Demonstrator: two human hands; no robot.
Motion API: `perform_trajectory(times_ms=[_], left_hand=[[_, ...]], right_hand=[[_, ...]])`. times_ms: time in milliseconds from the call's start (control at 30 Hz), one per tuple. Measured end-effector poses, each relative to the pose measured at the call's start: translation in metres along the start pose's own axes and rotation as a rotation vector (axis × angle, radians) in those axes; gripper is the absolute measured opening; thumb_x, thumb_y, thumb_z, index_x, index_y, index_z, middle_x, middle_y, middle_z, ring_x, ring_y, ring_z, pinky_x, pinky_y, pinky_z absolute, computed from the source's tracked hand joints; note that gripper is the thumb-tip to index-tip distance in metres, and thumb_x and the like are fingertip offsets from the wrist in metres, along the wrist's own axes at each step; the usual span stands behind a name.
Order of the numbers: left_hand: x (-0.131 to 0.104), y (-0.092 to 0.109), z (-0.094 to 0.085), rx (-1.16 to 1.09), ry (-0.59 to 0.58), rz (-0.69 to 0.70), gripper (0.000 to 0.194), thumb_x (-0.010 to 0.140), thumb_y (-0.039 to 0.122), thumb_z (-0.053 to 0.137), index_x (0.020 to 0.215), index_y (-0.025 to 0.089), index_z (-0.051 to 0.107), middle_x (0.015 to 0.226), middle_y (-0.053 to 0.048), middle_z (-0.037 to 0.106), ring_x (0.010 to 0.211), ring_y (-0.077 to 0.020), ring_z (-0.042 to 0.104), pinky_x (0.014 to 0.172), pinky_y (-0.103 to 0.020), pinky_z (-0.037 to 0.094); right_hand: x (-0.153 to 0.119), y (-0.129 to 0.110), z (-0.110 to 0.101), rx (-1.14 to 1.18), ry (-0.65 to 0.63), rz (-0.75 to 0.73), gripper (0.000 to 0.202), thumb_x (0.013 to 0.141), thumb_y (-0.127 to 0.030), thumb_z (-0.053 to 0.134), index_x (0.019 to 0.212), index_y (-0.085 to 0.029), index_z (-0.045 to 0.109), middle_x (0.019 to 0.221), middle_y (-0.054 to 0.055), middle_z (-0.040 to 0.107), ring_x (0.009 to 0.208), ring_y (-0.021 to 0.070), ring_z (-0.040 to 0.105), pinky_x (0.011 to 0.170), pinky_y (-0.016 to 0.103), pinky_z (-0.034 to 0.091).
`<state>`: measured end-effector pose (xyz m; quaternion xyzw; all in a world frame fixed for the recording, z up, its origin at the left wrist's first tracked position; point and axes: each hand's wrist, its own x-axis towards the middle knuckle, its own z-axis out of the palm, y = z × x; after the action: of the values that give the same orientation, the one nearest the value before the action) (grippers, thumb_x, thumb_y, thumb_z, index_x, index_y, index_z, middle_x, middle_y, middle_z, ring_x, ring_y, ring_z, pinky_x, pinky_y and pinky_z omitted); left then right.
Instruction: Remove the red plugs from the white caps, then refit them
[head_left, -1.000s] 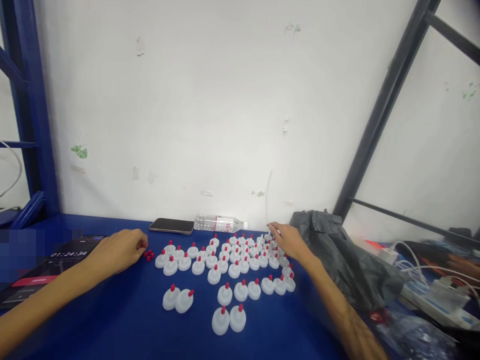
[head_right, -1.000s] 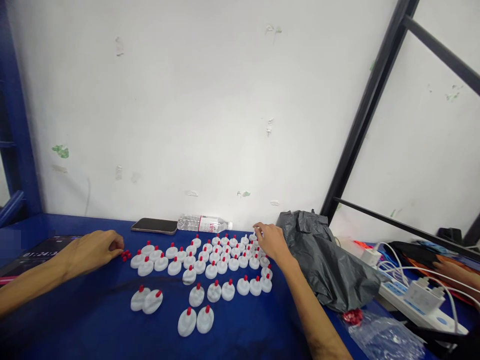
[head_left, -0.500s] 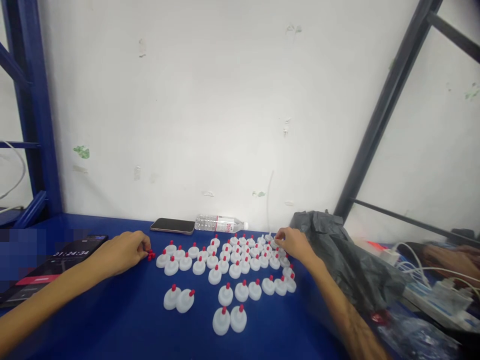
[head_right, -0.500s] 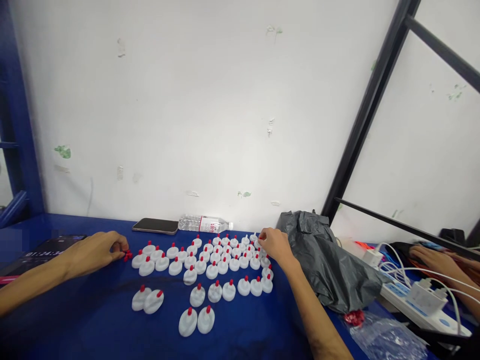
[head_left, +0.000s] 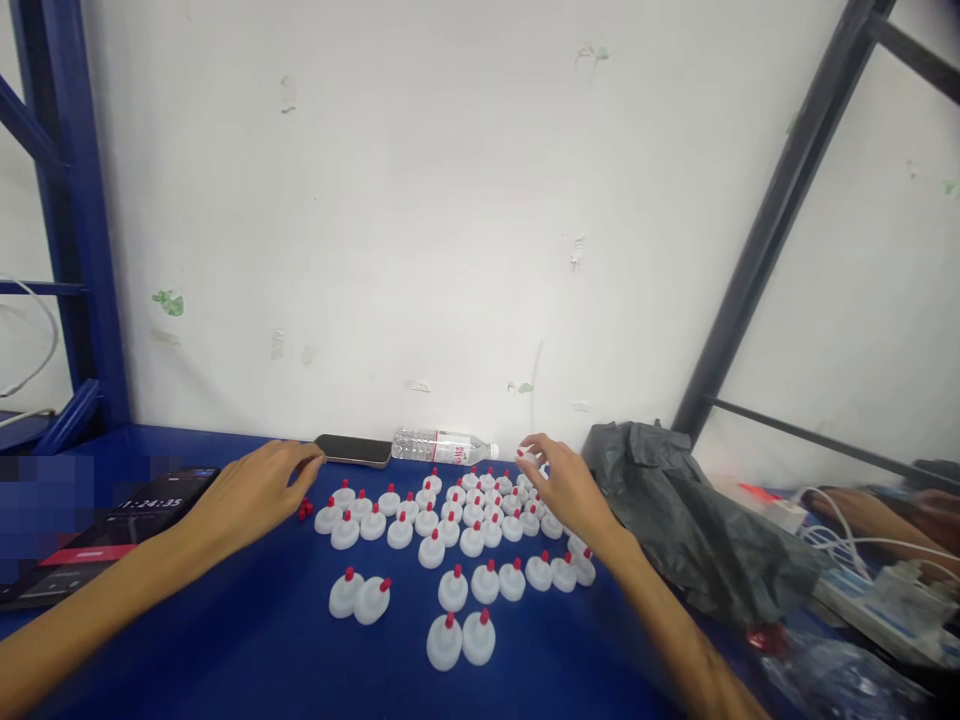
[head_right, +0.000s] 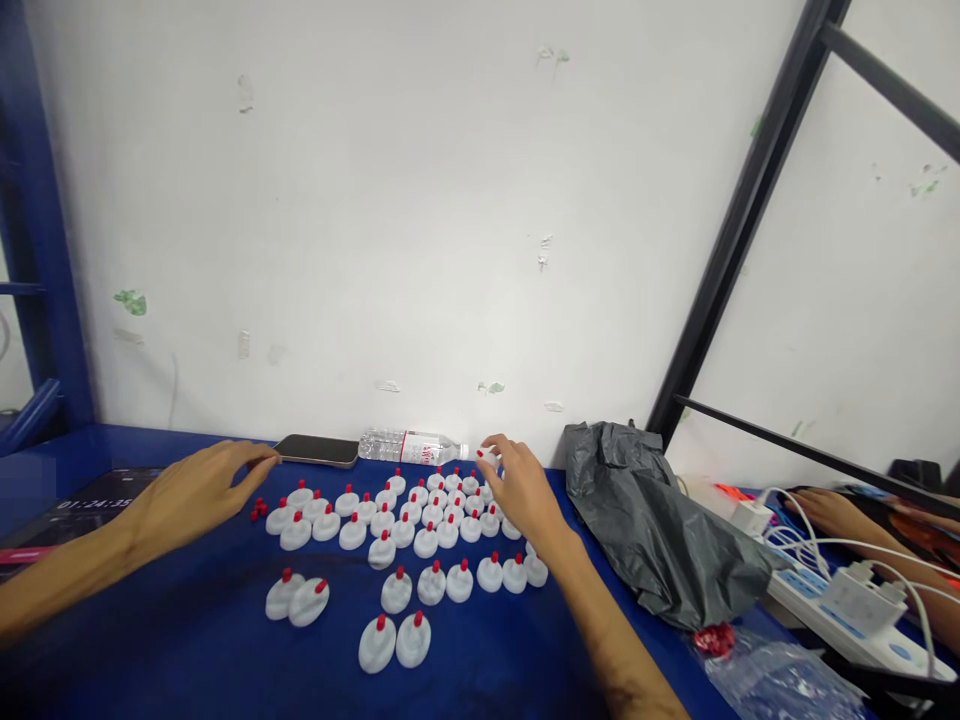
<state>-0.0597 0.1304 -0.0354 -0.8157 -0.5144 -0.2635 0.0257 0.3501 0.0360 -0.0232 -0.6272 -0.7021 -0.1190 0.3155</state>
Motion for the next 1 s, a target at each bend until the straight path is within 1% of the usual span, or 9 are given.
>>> perform_trajectory(times_ms=[67,200,267,367,467,567,700,833,1000], left_hand=[[-0.006,0.017,-0.003,-0.037,0.051,0.108,0.036,0.100,0.043,0.042,0.106,0.026,0.072,0.113,-0.009,0.075,0.109,-0.0319,0.066,0.084,-0.040,0.050],[-0.027,0.056,-0.004,-0.080,0.052,0.347,0.032,0.105,0.041,0.043,0.119,0.025,0.067,0.109,-0.006,0.071,0.101,-0.0244,0.064,0.083,-0.037,0.051],[-0.038,0.071,0.001,-0.079,0.062,0.462,0.030,0.105,0.039,0.047,0.126,0.026,0.064,0.105,-0.005,0.070,0.099,-0.0223,0.063,0.076,-0.032,0.051],[-0.047,0.081,0.013,-0.069,0.084,0.657,0.023,0.104,0.037,0.051,0.123,0.028,0.062,0.097,-0.003,0.068,0.090,-0.0210,0.061,0.063,-0.029,0.046],[-0.049,0.081,0.023,-0.076,0.095,0.798,0.014,0.105,0.027,0.048,0.109,0.028,0.062,0.091,-0.001,0.067,0.082,-0.0193,0.058,0.063,-0.028,0.045],[-0.050,0.081,0.026,-0.079,0.099,0.812,0.013,0.105,0.024,0.047,0.102,0.026,0.059,0.090,-0.001,0.067,0.080,-0.0191,0.057,0.063,-0.029,0.045],[-0.051,0.087,0.023,-0.080,0.152,0.775,0.017,0.106,0.025,0.044,0.093,0.025,0.055,0.082,0.000,0.064,0.074,-0.0191,0.056,0.057,-0.031,0.038],[-0.053,0.090,0.020,-0.083,0.178,0.782,0.016,0.106,0.027,0.046,0.093,0.025,0.055,0.082,0.000,0.064,0.073,-0.0194,0.056,0.055,-0.032,0.035],[-0.054,0.094,0.017,-0.104,0.090,0.764,0.025,0.105,0.019,0.039,0.086,0.024,0.054,0.079,-0.001,0.062,0.072,-0.0194,0.053,0.056,-0.033,0.033]], right_hand=[[-0.005,-0.022,0.000,0.023,0.009,-0.065,0.025,0.100,-0.039,0.061,0.121,-0.025,0.060,0.104,0.003,0.073,0.097,0.0224,0.066,0.095,0.040,0.049],[-0.020,-0.068,0.006,0.119,0.050,-0.332,0.035,0.097,-0.045,0.068,0.125,-0.026,0.059,0.095,0.004,0.074,0.094,0.0268,0.067,0.100,0.048,0.049],[-0.027,-0.088,0.012,0.160,0.047,-0.460,0.043,0.095,-0.050,0.070,0.129,-0.028,0.055,0.093,0.003,0.074,0.087,0.0256,0.068,0.105,0.050,0.047],[-0.036,-0.107,0.018,0.164,0.029,-0.613,0.045,0.097,-0.053,0.067,0.131,-0.028,0.051,0.094,0.002,0.075,0.081,0.0235,0.069,0.107,0.051,0.046],[-0.040,-0.118,0.021,0.151,0.068,-0.699,0.042,0.099,-0.053,0.062,0.128,-0.024,0.052,0.089,0.001,0.075,0.076,0.0221,0.069,0.103,0.050,0.049],[-0.041,-0.121,0.021,0.173,0.103,-0.705,0.042,0.101,-0.053,0.058,0.127,-0.021,0.053,0.087,0.001,0.075,0.073,0.0211,0.069,0.098,0.048,0.051],[-0.042,-0.120,0.021,0.214,0.085,-0.672,0.045,0.101,-0.053,0.059,0.132,-0.021,0.055,0.097,0.004,0.076,0.081,0.0221,0.071,0.100,0.048,0.050],[-0.043,-0.117,0.026,0.249,0.090,-0.691,0.042,0.100,-0.054,0.061,0.126,-0.021,0.060,0.098,0.005,0.078,0.083,0.0226,0.072,0.101,0.049,0.047],[-0.038,-0.114,0.029,0.198,0.085,-0.697,0.024,0.100,-0.046,0.065,0.113,-0.026,0.068,0.097,0.001,0.078,0.082,0.0198,0.068,0.097,0.044,0.046]])
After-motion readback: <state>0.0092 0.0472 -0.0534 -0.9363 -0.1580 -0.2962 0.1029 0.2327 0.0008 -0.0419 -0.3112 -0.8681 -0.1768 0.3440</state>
